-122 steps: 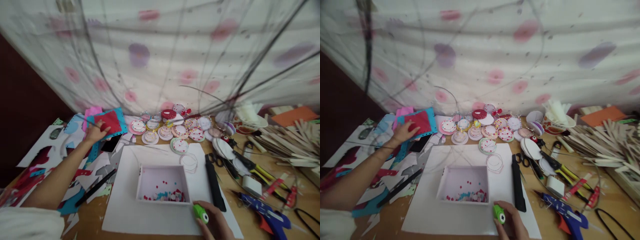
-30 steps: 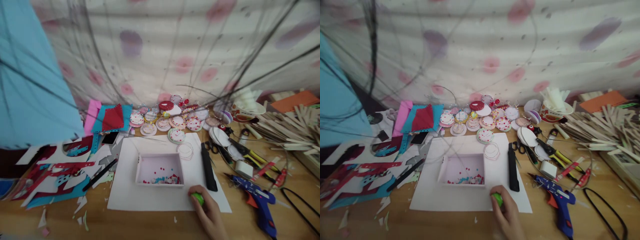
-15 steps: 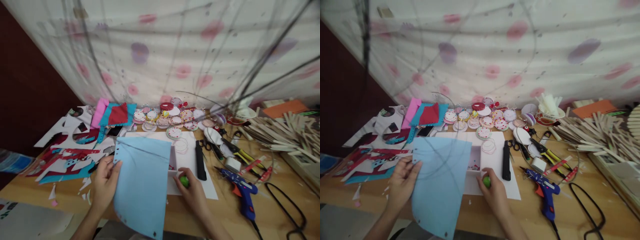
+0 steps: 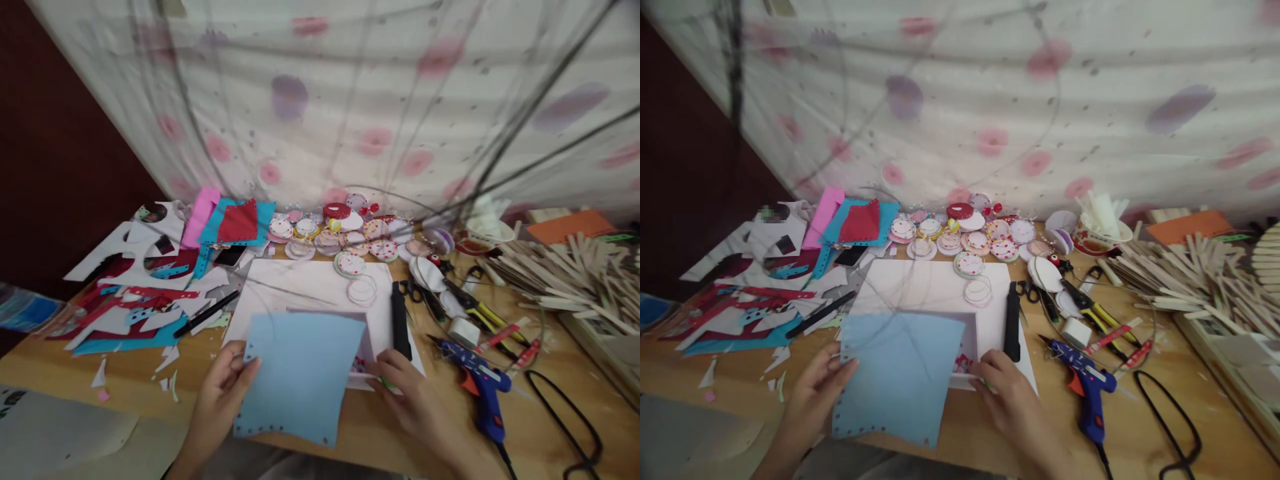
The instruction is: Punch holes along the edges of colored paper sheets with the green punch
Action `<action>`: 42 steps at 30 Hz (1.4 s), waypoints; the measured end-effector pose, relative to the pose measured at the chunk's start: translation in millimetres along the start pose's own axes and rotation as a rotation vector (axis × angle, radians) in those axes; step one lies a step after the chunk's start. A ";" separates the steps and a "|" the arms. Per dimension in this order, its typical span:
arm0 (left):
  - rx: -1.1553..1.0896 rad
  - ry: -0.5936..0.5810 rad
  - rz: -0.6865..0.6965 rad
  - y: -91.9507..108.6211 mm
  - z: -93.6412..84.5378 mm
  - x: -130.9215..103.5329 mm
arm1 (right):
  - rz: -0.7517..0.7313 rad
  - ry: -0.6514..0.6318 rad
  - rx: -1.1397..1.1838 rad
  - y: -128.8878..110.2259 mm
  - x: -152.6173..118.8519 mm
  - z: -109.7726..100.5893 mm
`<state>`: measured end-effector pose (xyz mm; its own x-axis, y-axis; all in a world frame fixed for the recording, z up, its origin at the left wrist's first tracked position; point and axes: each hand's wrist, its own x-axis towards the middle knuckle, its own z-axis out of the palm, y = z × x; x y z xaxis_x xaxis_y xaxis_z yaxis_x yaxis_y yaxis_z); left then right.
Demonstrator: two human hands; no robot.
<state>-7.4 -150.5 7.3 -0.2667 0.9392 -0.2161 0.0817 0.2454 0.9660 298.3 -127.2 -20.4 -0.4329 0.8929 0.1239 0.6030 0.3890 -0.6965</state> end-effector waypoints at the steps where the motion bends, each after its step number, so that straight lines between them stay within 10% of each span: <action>1: -0.006 -0.037 -0.014 1.4 -0.1 -2.8 | 0.007 -0.011 0.002 1.2 -5.8 -1.3; 10: 0.332 -0.582 0.160 9.3 -6.1 -21.7 | 0.097 0.045 0.020 -7.3 -27.7 -0.9; 19: 0.363 -0.347 0.174 2.9 18.6 -13.2 | 0.048 -0.023 0.222 -32.1 -13.5 -50.7; 23: 0.359 -0.355 0.153 4.1 19.7 -13.9 | 0.057 -0.262 0.133 -49.1 7.8 -43.9; 30: 0.475 -0.259 0.187 4.6 16.8 -8.7 | 0.024 -0.272 0.017 -49.1 15.9 -29.7; 42: 0.537 -0.562 0.323 47.9 31.2 16.7 | 0.287 -0.218 0.607 -53.9 32.7 -41.5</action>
<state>22.0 -115.6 45.5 0.3541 0.9279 -0.1169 0.5555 -0.1081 0.8245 279.5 -109.5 50.5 -0.4757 0.8506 -0.2241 0.2603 -0.1073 -0.9595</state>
